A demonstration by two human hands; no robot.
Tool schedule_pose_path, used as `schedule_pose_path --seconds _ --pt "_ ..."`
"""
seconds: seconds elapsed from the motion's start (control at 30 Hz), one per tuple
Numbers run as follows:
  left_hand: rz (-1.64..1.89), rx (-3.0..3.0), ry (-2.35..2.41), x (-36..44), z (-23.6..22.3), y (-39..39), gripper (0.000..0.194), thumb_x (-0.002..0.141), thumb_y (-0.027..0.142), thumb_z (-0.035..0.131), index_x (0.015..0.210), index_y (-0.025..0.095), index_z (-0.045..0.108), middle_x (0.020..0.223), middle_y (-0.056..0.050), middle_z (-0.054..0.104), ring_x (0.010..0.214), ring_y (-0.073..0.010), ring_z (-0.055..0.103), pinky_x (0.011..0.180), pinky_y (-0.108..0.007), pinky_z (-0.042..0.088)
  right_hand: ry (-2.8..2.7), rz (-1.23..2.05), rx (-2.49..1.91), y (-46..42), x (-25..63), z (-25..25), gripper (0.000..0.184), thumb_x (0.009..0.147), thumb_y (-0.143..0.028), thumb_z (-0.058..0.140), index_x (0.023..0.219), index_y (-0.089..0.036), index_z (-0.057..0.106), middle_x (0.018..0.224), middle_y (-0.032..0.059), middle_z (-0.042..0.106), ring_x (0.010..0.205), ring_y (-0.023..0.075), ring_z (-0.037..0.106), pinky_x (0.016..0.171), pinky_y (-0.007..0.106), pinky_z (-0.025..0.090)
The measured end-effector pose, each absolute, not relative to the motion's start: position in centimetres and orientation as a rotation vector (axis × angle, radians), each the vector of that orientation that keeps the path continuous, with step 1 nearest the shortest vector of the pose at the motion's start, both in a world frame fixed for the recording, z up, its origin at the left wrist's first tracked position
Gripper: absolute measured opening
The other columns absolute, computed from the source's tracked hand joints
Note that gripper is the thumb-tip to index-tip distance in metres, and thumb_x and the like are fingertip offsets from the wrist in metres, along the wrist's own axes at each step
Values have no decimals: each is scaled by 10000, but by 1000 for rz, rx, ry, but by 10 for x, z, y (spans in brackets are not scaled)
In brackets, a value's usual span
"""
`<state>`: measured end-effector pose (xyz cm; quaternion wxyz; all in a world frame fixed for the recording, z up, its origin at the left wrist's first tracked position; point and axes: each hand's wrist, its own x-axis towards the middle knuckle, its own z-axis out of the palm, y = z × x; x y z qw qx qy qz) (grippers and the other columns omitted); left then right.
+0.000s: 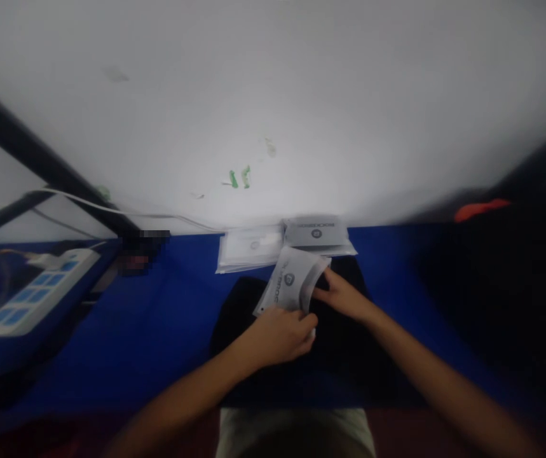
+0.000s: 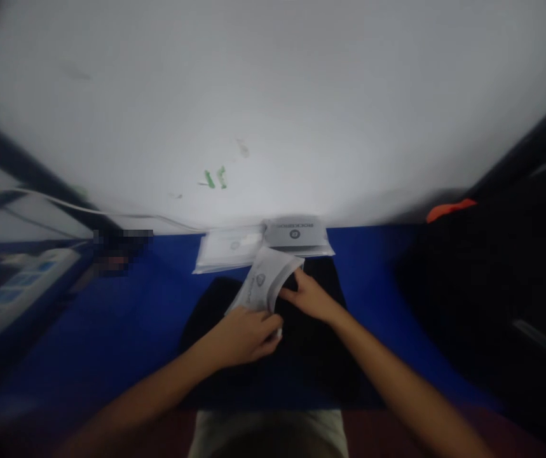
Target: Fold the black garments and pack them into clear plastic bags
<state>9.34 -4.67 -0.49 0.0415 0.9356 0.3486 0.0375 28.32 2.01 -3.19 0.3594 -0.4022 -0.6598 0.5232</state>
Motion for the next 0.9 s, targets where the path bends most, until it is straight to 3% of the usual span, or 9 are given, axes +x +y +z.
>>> schedule_pose_path --seconds 0.17,0.3,0.4,0.53,0.63,0.73,0.8,0.9 --pt "76 2863 1079 89 -6 -45 109 901 302 533 911 195 550 744 -18 656 631 -185 630 564 -287 437 -1678 1509 -1042 24 297 -14 549 778 -318 724 1297 -265 554 1312 49 606 1261 273 511 1097 447 352" --pt "46 2867 1109 86 -7 -43 87 894 274 536 939 200 549 782 -26 661 673 -204 637 577 -298 446 -1563 1581 -1240 20 298 -8 678 759 -339 735 1376 -278 461 1283 73 616 1108 285 594 745 348 543" --pt "45 2839 1141 82 -5 -40 73 881 253 551 933 202 542 795 -23 655 709 -213 643 612 -310 464 -1571 1570 -1288 19 302 -6 718 756 -363 733 1402 -290 427 1258 79 626 1021 266 617 595 269 511" --pt "90 2799 1187 77 -2 -37 52 881 232 554 915 196 537 794 -29 645 720 -204 642 623 -302 469 -1765 1598 -1137 21 310 -1 571 812 -374 678 1345 -257 512 1121 52 685 884 216 638 687 300 516" --pt "106 2813 1199 77 -2 -38 56 890 236 549 924 194 537 785 -25 639 705 -197 642 606 -288 461 -1928 1341 -1181 22 314 2 381 820 -394 663 1169 -242 651 920 28 715 804 221 635 736 332 497" --pt "104 2845 1185 78 -3 -39 66 903 245 537 942 192 544 789 -21 644 694 -189 641 588 -279 449 -2005 1010 -1304 21 312 5 263 809 -408 676 1012 -245 707 867 40 716 787 237 640 737 341 484" --pt "108 2866 1182 79 -5 -40 76 907 250 531 950 192 553 791 -19 649 682 -187 637 561 -276 434 -1993 1027 -1390 18 307 4 245 820 -451 656 878 -218 706 774 47 704 666 207 629 609 305 480" --pt "144 2909 1139 79 -9 -42 80 916 240 510 945 192 567 766 -13 642 650 -184 622 524 -281 410 -1872 1488 -1451 13 296 -1 351 813 -533 638 801 -183 669 559 4 616 411 125 505 368 228 357"
